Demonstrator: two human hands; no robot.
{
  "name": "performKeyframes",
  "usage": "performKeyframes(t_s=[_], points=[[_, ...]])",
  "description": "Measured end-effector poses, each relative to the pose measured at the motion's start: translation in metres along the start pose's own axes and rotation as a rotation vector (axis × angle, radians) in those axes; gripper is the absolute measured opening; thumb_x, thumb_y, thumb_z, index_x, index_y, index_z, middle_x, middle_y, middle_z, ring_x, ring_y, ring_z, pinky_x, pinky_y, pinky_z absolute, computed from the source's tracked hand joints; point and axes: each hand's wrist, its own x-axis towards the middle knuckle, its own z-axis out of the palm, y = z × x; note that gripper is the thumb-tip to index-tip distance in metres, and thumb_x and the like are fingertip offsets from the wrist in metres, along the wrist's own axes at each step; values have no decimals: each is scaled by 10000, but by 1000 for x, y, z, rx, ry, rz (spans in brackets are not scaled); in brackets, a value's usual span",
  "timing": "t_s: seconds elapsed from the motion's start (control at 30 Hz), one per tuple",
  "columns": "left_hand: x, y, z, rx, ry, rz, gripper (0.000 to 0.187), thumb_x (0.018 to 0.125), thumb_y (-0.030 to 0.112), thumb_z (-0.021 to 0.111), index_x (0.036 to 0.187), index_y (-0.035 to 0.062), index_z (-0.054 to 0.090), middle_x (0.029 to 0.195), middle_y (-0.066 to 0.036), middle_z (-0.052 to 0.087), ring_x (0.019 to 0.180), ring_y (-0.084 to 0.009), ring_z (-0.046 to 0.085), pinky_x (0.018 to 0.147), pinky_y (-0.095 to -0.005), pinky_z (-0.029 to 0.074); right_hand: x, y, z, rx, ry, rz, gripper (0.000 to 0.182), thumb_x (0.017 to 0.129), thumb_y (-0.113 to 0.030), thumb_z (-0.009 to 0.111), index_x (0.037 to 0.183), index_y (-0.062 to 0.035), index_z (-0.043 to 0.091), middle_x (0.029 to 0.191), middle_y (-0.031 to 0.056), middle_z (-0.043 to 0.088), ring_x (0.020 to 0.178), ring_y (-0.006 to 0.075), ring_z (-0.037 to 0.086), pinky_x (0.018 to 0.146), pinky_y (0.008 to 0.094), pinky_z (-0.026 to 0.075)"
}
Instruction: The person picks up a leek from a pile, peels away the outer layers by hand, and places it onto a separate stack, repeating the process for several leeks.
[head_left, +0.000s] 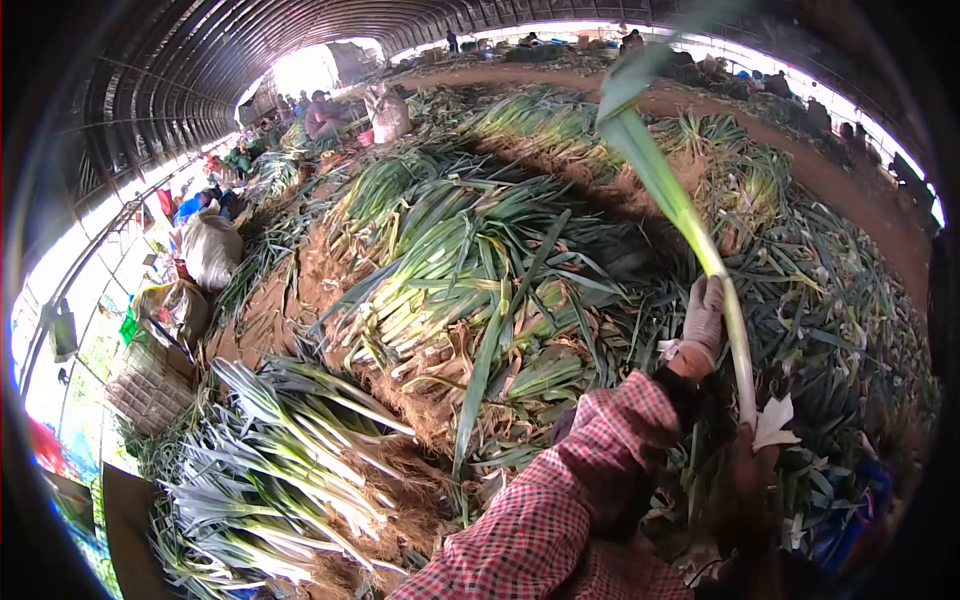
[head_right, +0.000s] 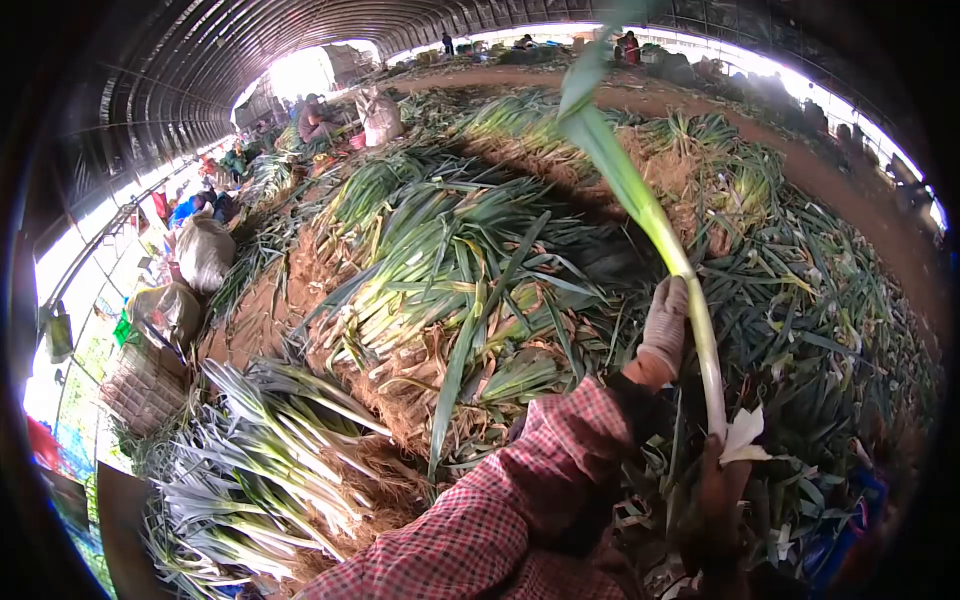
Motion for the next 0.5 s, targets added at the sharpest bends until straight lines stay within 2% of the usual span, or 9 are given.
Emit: performKeyframes(t_s=[0.03, 0.1, 0.2, 0.23, 0.27, 0.3, 0.43, 0.5], points=[[-5, -1, 6, 83, 77, -24, 329, 880, 367, 542, 1069, 126, 421, 748, -11, 489, 562, -128, 486, 502, -277, 458, 5, 5, 3, -59, 122, -116, 272, 871, -122, 542, 1066, 61, 495, 839, 105, 557, 827, 200, 564, 765, 331, 458], [-8, -8, 8, 173, 165, -20, 388, 840, 343, 609, 1075, 141, 374, 705, 8, 466, 534, -102, 451, 450, -248, 408, 4, 42, 4, -203, 183, -296, 273, 866, -162, 535, 1046, 44, 529, 869, 122, 585, 772, 218, 571, 710, 338, 466], [-19, 5, 20, 77, 308, -43, 366, 825, 302, 639, 1029, 141, 381, 680, 12, 459, 525, -91, 446, 429, -246, 375, 5, 65, 15, -40, 193, -250, 234, 864, -161, 513, 985, 35, 549, 877, 121, 580, 744, 215, 566, 657, 333, 463], [-15, 6, 21, 90, 339, 60, 355, 812, 281, 660, 986, 138, 385, 657, 16, 455, 513, -88, 437, 422, -240, 355, 7, 69, 14, 82, 152, -216, 219, 868, -149, 509, 980, 37, 542, 879, 104, 572, 734, 202, 557, 650, 321, 457], [-14, 7, 21, 103, 321, 30, 350, 812, 281, 661, 979, 137, 389, 657, 17, 458, 508, -86, 432, 425, -236, 355, 9, 73, 15, 203, 112, -183, 205, 872, -136, 506, 976, 38, 534, 881, 86, 564, 725, 189, 548, 643, 309, 451], [-15, 8, 18, 117, 303, -1, 345, 812, 281, 662, 972, 136, 393, 658, 19, 460, 502, -84, 427, 429, -232, 355, 14, 76, 19, 44, 188, -289, 198, 884, -164, 486, 930, 22, 536, 839, 73, 548, 715, 171, 536, 613, 296, 437], [-11, -2, 11, 310, 267, 32, 334, 814, 286, 658, 990, 141, 413, 661, 26, 464, 485, -82, 420, 424, -225, 358, 15, 75, 21, 438, 8, 134, 263, 849, -196, 513, 952, 46, 530, 840, 134, 559, 697, 256, 556, 621, 344, 464], [-16, -6, 16, 242, 136, -8, 342, 820, 287, 651, 1024, 145, 416, 658, 29, 462, 462, -82, 414, 406, -226, 355, 10, 60, 19, 480, -68, 201, 253, 827, -187, 528, 946, 36, 537, 828, 138, 563, 692, 269, 560, 614, 352, 465]])
